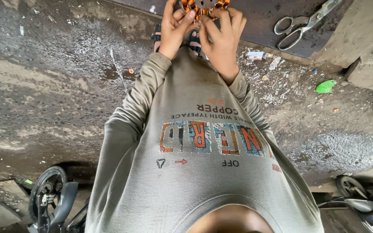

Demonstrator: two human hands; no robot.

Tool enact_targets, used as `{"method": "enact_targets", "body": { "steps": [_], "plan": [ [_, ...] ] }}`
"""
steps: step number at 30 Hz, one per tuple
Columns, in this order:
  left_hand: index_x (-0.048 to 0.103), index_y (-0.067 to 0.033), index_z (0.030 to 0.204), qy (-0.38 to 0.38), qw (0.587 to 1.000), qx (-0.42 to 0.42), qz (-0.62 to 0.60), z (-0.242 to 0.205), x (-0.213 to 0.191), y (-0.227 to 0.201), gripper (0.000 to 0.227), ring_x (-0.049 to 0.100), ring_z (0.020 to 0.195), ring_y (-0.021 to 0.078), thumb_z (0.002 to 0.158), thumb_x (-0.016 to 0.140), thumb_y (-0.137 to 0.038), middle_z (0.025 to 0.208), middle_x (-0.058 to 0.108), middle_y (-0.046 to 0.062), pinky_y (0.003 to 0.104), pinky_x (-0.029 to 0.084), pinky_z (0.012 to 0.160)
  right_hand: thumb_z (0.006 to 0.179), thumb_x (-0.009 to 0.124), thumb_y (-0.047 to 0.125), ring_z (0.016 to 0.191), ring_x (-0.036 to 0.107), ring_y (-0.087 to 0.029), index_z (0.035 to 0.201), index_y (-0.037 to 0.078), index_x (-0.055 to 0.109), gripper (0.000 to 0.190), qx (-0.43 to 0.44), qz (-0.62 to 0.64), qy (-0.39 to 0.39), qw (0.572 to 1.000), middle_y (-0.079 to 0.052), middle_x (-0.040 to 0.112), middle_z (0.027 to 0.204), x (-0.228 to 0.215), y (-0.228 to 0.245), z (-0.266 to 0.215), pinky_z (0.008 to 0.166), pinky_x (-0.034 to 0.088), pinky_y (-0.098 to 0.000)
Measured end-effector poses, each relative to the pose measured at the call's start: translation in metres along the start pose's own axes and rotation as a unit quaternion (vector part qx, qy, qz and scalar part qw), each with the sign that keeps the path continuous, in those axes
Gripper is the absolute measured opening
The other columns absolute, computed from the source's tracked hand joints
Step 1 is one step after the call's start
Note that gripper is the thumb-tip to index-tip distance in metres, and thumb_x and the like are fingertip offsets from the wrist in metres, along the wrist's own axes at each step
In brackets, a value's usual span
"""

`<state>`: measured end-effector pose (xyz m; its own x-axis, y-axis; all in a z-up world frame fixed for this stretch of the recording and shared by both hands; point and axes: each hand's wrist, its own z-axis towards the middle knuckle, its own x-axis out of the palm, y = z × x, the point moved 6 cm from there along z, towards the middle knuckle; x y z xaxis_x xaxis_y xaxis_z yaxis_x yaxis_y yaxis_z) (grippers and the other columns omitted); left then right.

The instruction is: The person inserts small white paper strips into slots on a circular copper-wound rotor, trims excess wire with scissors, and adjusts the assembly. The person also briefly handles a small matchbox-like item.

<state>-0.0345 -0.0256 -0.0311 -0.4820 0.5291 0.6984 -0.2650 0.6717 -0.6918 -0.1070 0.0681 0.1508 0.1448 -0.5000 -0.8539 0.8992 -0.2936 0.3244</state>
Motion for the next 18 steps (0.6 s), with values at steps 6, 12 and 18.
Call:
{"method": "enact_targets", "body": {
  "steps": [6,12,18],
  "plan": [
    [0.027,-0.0138,0.158,0.016,1.0,0.002,-0.009,0.001,0.0,0.0,0.062,0.072,0.121,0.0229,0.11,0.067,-0.008,0.13,0.07,0.014,0.041,0.064,0.107,0.089,0.083,0.009,0.111,0.049,-0.028,0.108,0.01,0.073,0.021,0.043,0.017,-0.03,0.998,-0.003,0.06,0.114,0.004,-0.009,0.002,0.092,0.039,-0.0439],
    [0.026,-0.0146,0.159,0.03,0.999,0.003,-0.017,0.002,-0.003,0.003,0.063,0.072,0.122,0.0237,0.112,0.068,-0.008,0.131,0.07,0.015,0.042,0.063,0.109,0.087,0.083,0.008,0.109,0.049,-0.027,0.104,0.011,0.074,0.02,0.06,0.032,-0.005,0.998,-0.003,0.059,0.111,0.012,-0.011,0.005,0.09,0.04,-0.0432],
    [0.028,-0.0144,0.159,0.035,0.999,-0.001,-0.015,0.002,-0.003,0.002,0.062,0.072,0.123,0.0235,0.112,0.068,-0.008,0.134,0.07,0.014,0.042,0.062,0.108,0.088,0.083,0.009,0.11,0.049,-0.028,0.107,0.01,0.074,0.021,0.078,0.046,0.021,0.996,-0.005,0.058,0.113,0.009,-0.01,0.008,0.09,0.039,-0.0432]
  ]
}}
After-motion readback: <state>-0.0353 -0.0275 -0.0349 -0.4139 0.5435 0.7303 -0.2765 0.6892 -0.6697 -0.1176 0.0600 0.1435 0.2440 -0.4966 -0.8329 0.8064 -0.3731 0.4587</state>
